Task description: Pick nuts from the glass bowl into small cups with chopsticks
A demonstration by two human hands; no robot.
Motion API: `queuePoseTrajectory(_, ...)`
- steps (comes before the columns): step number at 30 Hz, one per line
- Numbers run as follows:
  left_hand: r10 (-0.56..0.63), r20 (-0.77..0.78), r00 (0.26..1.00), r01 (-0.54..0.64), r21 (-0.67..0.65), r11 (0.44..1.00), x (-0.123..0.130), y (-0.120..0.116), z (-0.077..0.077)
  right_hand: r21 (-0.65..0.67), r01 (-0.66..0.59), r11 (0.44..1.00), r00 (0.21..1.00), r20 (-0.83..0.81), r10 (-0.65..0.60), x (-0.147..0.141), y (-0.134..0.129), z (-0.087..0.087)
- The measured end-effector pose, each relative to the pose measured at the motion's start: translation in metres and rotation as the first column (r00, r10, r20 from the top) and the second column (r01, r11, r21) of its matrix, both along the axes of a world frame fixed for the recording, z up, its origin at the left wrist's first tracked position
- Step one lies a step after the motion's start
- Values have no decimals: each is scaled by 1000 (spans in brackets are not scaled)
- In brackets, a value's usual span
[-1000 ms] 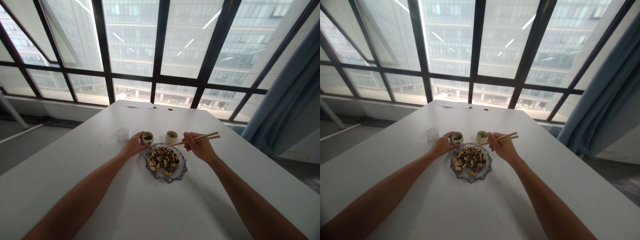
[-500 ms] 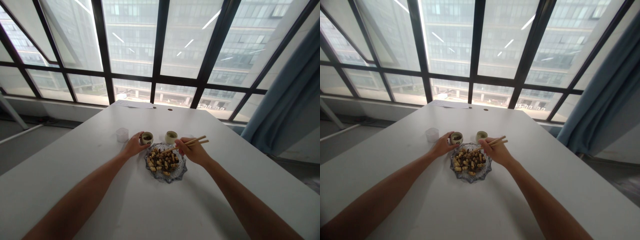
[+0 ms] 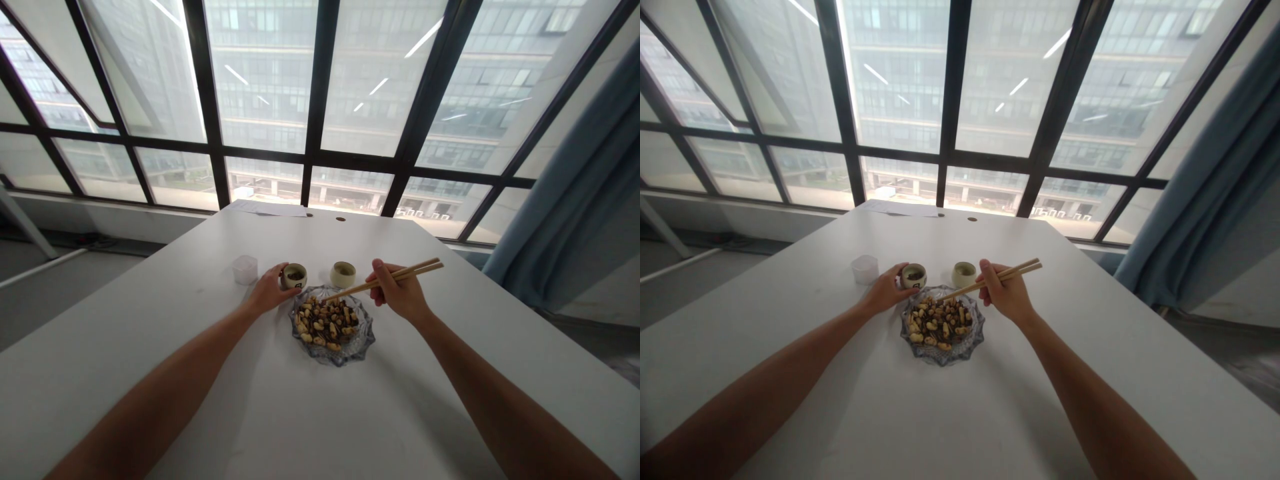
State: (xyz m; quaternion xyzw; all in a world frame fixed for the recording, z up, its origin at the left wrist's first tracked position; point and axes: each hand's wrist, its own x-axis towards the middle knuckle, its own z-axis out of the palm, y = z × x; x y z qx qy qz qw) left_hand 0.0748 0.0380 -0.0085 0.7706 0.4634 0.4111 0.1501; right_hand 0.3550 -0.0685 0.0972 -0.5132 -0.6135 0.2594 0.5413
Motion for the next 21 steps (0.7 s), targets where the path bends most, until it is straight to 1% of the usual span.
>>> queuePoseTrajectory(5,-9,7,1000,9,-1,1000,0,0,0,-12,53,999,990,-127,-54,8,9,-4)
queuePoseTrajectory(8,-51,49,998,51,-2,999,-1,0,-2,-10,73,997,969,-237,-73,16,18,-9)
queuePoseTrajectory(11,-99,81,992,97,25,995,-2,2,-4,-11,88,996,942,-323,-87,22,25,-12)
queuePoseTrajectory(15,-110,78,991,105,64,992,-2,3,-6,-16,98,995,930,-354,-97,25,30,-14)
queuePoseTrajectory(21,-92,50,995,88,75,993,-2,3,-6,-36,86,996,922,-376,-94,26,30,-14)
